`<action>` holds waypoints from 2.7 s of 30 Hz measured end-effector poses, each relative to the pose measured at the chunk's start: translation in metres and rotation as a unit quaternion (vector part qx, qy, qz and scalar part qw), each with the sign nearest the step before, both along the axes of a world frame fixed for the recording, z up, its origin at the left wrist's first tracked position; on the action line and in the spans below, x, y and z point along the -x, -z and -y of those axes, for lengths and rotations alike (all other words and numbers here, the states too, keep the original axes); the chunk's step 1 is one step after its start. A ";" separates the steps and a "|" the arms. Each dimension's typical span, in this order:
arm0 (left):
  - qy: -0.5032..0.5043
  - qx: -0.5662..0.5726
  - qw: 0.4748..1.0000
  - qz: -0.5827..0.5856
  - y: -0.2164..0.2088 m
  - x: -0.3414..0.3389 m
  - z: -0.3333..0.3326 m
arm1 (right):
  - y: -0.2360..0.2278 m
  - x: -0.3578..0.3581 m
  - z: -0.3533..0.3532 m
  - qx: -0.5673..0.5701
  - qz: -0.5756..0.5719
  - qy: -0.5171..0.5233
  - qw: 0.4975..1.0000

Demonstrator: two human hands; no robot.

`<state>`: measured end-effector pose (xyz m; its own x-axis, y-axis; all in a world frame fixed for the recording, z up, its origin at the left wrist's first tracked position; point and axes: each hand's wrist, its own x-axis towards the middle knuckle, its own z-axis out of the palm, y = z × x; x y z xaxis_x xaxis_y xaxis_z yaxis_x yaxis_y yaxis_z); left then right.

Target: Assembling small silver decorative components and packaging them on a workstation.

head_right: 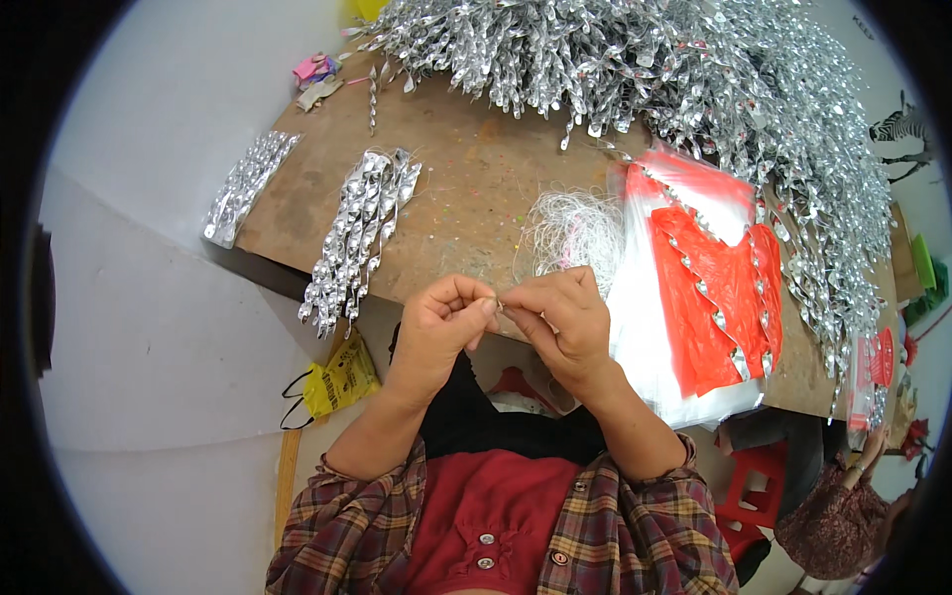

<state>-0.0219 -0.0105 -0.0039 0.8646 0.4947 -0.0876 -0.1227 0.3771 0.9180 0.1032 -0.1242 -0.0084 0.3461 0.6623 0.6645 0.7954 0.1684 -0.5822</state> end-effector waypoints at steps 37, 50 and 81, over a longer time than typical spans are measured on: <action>-0.035 -0.107 0.993 -0.022 -0.003 0.005 0.002 | 0.000 -0.002 -0.001 0.044 -0.297 -0.100 0.949; 0.151 -0.012 0.988 0.035 0.018 0.002 -0.002 | 0.031 -0.028 -0.025 0.023 -0.161 0.027 0.986; -0.307 -0.629 0.657 -0.282 0.055 -0.055 -0.204 | 0.024 -0.036 0.003 -0.003 -0.453 -0.020 0.891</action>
